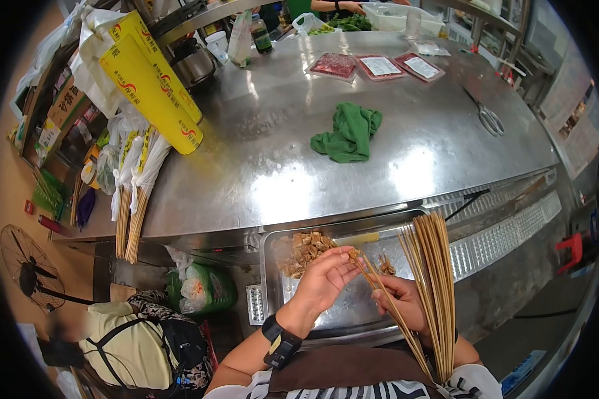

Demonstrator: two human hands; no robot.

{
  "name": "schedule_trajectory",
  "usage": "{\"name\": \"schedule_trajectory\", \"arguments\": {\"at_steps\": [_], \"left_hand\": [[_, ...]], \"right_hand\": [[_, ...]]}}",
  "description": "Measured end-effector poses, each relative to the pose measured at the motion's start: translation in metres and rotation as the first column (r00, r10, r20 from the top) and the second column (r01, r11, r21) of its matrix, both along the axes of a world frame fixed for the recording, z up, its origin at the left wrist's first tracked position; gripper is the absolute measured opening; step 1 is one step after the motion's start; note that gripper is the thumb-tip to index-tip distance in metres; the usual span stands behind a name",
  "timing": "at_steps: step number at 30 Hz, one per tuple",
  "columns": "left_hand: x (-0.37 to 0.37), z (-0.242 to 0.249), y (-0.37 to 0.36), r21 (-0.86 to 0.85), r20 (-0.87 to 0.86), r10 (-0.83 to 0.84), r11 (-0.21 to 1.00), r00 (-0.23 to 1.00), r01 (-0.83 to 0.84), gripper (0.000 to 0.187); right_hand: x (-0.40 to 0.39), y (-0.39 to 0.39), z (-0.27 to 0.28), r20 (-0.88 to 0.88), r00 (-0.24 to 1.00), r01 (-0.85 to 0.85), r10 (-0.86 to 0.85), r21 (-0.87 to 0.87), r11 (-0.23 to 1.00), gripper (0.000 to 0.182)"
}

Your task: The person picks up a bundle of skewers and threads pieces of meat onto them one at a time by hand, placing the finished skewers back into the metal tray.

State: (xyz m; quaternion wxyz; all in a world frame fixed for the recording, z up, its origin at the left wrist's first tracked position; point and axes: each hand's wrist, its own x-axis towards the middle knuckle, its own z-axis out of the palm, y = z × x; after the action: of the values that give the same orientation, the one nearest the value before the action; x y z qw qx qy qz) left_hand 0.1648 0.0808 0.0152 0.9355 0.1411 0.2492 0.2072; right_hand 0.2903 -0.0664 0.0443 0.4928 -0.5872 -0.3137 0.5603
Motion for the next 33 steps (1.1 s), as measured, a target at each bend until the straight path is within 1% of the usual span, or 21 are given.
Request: {"name": "schedule_trajectory", "arguments": {"at_steps": [2, 6, 9, 12, 14, 19, 23, 31, 33], "left_hand": [[0.0, 0.002, 0.0, 0.104, -0.045, -0.025, 0.994, 0.999, 0.03, 0.019], [0.0, 0.0, 0.001, 0.117, -0.072, -0.046, 0.992, 0.996, 0.054, 0.02], [0.0, -0.002, 0.003, 0.063, -0.073, -0.062, 0.996, 0.995, 0.067, 0.019], [0.004, -0.006, 0.008, 0.1, -0.079, -0.056, 0.993, 0.995, 0.063, 0.017], [0.005, -0.005, 0.008, 0.109, -0.133, -0.02, 0.993, 0.991, 0.034, 0.014], [0.005, -0.005, 0.007, 0.17, -0.173, 0.005, 0.985, 0.985, 0.024, 0.013], [0.007, -0.005, 0.005, 0.199, -0.213, 0.044, 0.98, 0.976, -0.001, 0.014], [0.01, 0.004, -0.005, 0.261, -0.221, 0.097, 0.965, 0.971, -0.037, 0.012], [0.011, 0.005, -0.008, 0.284, -0.233, 0.112, 0.958, 0.966, -0.042, 0.012]], "right_hand": [[0.0, 0.0, 0.001, 0.0, 1.0, -0.007, 0.007, -0.003, 1.0, 0.039], [0.0, 0.001, 0.001, -0.003, 1.0, -0.019, 0.019, -0.005, 1.0, 0.039], [0.0, 0.001, 0.002, 0.007, 1.0, -0.029, 0.029, -0.022, 0.999, 0.039], [0.003, 0.006, 0.0, 0.013, 1.0, -0.027, 0.027, -0.011, 1.0, 0.039], [0.003, 0.006, -0.001, 0.013, 1.0, -0.014, 0.014, -0.015, 1.0, 0.039], [0.003, 0.006, 0.0, 0.001, 1.0, -0.006, 0.006, -0.026, 1.0, 0.04], [0.003, 0.006, -0.003, 0.033, 0.999, -0.008, 0.009, -0.027, 1.0, 0.04], [0.006, 0.006, -0.003, 0.051, 0.999, -0.014, 0.015, -0.018, 1.0, 0.04], [0.007, 0.007, 0.004, 0.016, 1.0, -0.018, 0.018, -0.029, 0.999, 0.039]]}}
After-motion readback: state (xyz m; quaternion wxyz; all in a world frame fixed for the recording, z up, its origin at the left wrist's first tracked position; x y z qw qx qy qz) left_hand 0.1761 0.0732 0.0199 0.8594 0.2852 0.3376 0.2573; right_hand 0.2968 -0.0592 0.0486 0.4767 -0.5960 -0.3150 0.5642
